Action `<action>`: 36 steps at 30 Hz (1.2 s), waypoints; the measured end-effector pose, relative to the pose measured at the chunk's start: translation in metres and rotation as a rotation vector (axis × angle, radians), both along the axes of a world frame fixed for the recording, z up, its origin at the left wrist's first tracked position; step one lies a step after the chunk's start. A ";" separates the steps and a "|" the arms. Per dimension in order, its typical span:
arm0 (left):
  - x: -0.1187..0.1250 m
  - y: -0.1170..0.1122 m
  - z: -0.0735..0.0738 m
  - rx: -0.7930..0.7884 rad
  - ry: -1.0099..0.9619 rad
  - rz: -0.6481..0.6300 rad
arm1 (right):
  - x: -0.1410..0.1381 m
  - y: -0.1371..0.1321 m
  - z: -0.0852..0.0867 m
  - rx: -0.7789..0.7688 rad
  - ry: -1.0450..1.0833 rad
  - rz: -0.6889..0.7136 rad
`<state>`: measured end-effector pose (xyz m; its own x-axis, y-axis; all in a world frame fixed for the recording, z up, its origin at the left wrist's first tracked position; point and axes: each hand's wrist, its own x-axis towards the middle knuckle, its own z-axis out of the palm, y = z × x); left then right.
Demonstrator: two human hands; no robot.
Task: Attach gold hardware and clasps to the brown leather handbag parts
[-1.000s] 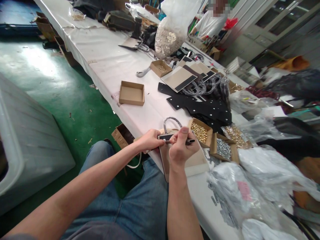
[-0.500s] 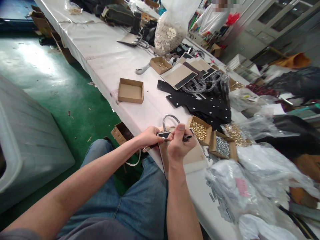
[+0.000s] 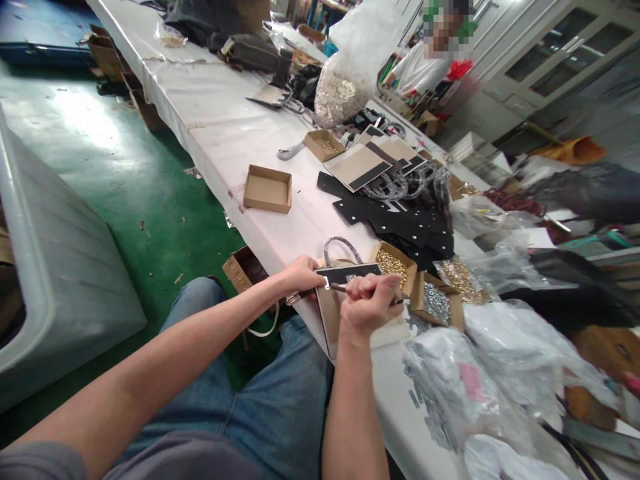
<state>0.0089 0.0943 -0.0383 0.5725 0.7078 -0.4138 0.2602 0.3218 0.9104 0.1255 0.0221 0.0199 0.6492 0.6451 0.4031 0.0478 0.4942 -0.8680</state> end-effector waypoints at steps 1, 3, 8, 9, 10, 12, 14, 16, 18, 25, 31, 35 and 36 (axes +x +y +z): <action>0.000 0.000 0.001 -0.003 0.006 0.000 | 0.001 -0.007 -0.001 0.039 0.015 -0.011; 0.001 0.000 0.002 -0.015 0.009 0.000 | 0.000 -0.017 -0.003 0.098 0.019 -0.034; 0.000 -0.001 0.004 0.001 0.016 0.011 | -0.013 -0.016 -0.006 0.099 -0.016 -0.050; 0.000 -0.001 0.004 0.007 0.015 0.011 | -0.015 -0.014 -0.006 0.089 -0.023 -0.053; 0.000 -0.002 0.003 0.010 0.010 0.010 | -0.016 -0.012 -0.007 0.080 -0.028 -0.059; 0.000 -0.003 0.003 0.001 -0.016 0.012 | -0.018 -0.010 -0.009 0.066 -0.038 -0.063; 0.000 -0.003 0.003 -0.025 -0.051 0.019 | -0.020 -0.008 -0.011 0.061 -0.052 -0.053; -0.001 -0.004 0.005 -0.061 -0.070 0.030 | -0.023 -0.007 -0.014 0.062 -0.067 -0.054; -0.001 -0.004 0.007 -0.085 -0.062 0.035 | -0.025 -0.005 -0.015 0.059 -0.092 -0.082; -0.001 -0.001 0.008 -0.082 -0.047 0.035 | -0.015 -0.012 0.000 0.056 -0.111 -0.188; -0.001 -0.001 0.012 -0.146 -0.058 0.063 | -0.015 -0.020 -0.006 0.038 -0.055 -0.077; -0.004 -0.002 0.019 -0.157 -0.064 0.076 | -0.022 -0.020 -0.010 0.049 -0.059 -0.119; -0.004 -0.002 0.019 -0.165 -0.066 0.074 | -0.024 -0.021 -0.010 0.049 -0.061 -0.135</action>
